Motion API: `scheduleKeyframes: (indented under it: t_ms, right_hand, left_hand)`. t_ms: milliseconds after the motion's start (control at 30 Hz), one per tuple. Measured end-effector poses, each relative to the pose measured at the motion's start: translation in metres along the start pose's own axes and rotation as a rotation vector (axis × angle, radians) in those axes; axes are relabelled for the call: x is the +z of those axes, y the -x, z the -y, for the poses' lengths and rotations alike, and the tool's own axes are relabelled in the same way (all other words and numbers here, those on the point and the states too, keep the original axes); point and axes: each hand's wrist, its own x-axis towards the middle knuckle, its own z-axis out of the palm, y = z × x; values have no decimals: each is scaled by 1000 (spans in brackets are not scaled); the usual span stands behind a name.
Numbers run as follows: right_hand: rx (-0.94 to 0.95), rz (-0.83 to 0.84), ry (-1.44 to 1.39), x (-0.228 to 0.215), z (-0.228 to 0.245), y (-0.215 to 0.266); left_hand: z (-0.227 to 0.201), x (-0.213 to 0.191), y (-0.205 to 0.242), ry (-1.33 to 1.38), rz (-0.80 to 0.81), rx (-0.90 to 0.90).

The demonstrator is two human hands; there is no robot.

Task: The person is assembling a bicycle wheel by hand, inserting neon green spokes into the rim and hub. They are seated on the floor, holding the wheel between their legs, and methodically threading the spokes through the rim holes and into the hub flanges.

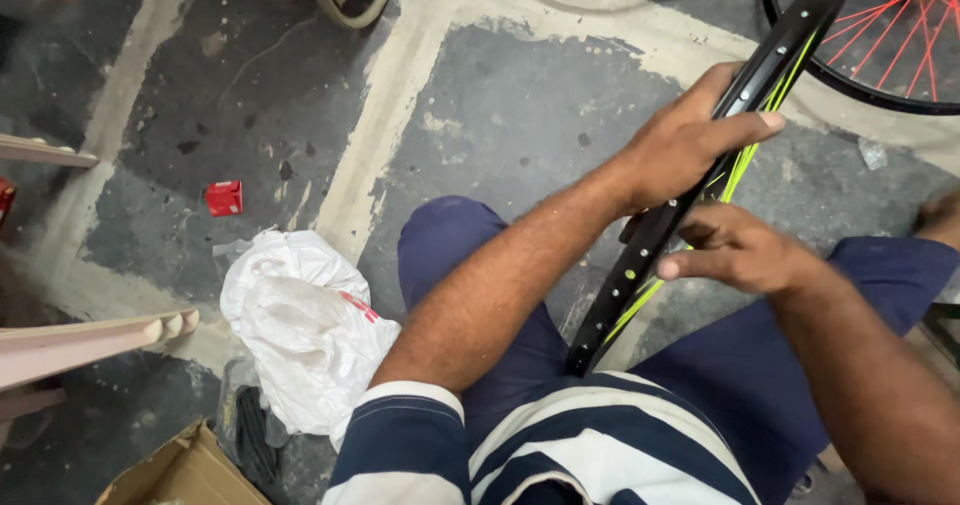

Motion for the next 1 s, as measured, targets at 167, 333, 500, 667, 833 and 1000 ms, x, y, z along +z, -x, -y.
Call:
scheduleKeyframes:
  t_ms: [167,333,500,667,833,1000]
  right_hand:
    - [-687,-776,651,53,-2,-2]
    - [-693,-921,597,65,-23,-6]
    - [-422,-432,1,33,-40,18]
    - [-292,-202,-114,20,-19,18]
    - [-586,-525,496,26,-8,13]
    - [-795,-1043,803,66,-18,-1]
  left_hand:
    - [7,0,-5,43,-41,-31]
    - [6,-1,-5,-45,-36,38]
    - [5,-10,-8,26,87,-71]
    - [13,-7,-13,150,110,0]
    - [29,1,-17,189,30,32]
    - [34,5,-17,225,32,29]
